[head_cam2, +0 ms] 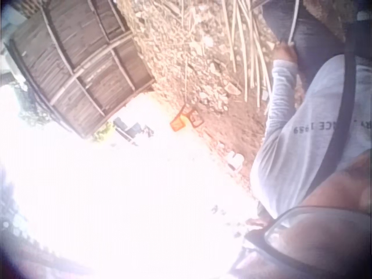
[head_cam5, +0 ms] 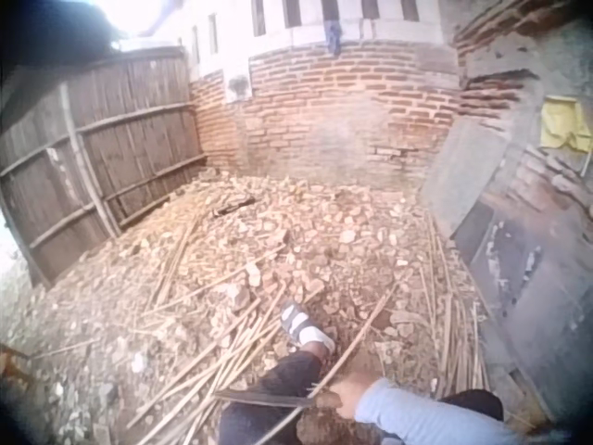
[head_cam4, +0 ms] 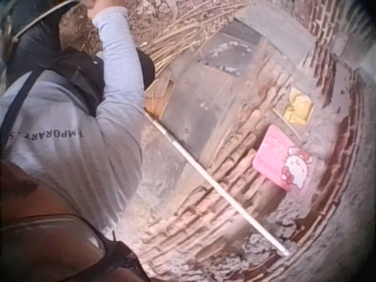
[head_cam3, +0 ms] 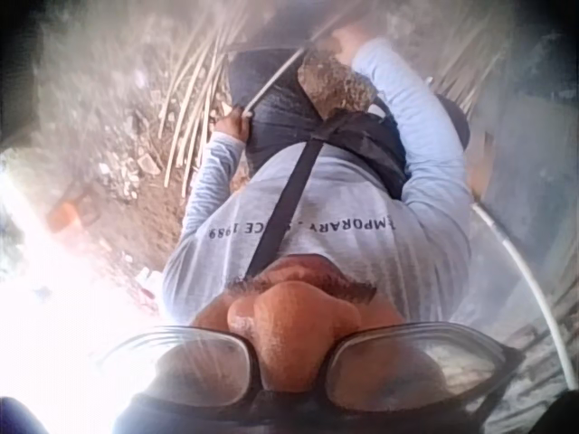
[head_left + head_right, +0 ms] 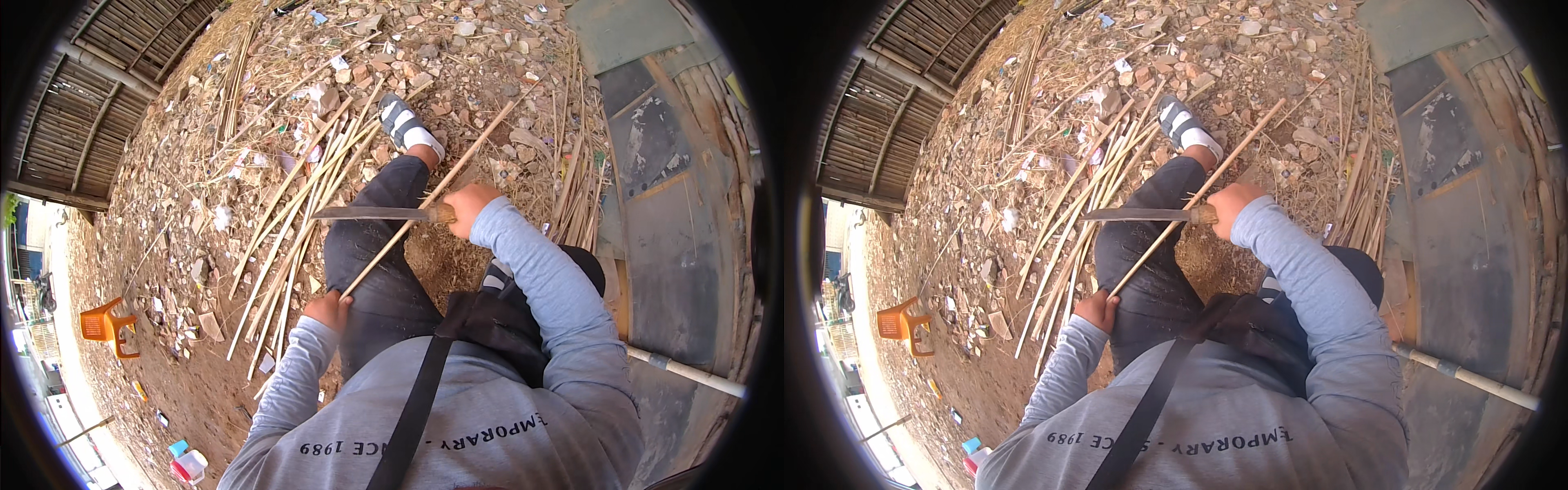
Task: The person uses a long knife to shave and smooth the edges of a thin bamboo strip while holding it against their lap.
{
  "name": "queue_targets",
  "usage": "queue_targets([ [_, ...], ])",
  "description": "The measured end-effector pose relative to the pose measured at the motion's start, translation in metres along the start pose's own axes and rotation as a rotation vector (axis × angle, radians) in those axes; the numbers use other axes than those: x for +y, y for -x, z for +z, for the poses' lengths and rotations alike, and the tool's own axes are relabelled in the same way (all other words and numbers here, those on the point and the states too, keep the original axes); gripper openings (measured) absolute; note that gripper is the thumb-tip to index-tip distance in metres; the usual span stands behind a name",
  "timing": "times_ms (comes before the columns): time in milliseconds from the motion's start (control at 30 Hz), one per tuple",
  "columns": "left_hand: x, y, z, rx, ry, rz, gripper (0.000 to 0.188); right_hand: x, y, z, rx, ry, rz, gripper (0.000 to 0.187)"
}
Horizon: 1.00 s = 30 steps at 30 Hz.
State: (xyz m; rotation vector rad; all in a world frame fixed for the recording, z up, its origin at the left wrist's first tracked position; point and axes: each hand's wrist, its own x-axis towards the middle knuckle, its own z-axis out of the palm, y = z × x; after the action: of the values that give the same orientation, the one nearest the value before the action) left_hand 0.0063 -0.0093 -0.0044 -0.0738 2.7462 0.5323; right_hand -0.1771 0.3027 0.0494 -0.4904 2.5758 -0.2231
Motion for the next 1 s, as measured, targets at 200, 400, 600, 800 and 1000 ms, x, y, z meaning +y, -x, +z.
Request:
queue_targets([
  [200,0.007,-0.005,-0.001,-0.009,-0.006,0.0,0.033,0.022,-0.014,0.03,0.057,-0.055,0.025,0.029],
  [400,0.006,-0.001,0.002,-0.003,-0.086,-0.044,0.033,-0.006,0.009,0.006,0.076,0.008,-0.015,0.03],
  [600,0.011,-0.003,-0.002,0.01,-0.003,-0.024,0.033,0.013,-0.004,0.023,0.107,-0.02,-0.052,0.028],
  [800,0.005,-0.003,0.006,0.039,0.002,-0.019,0.033,-0.013,0.013,0.007,0.05,0.08,-0.113,0.025],
  [1000,0.008,-0.001,0.004,-0.011,-0.006,-0.048,0.034,0.019,-0.002,0.01,0.125,-0.073,0.031,0.023],
])
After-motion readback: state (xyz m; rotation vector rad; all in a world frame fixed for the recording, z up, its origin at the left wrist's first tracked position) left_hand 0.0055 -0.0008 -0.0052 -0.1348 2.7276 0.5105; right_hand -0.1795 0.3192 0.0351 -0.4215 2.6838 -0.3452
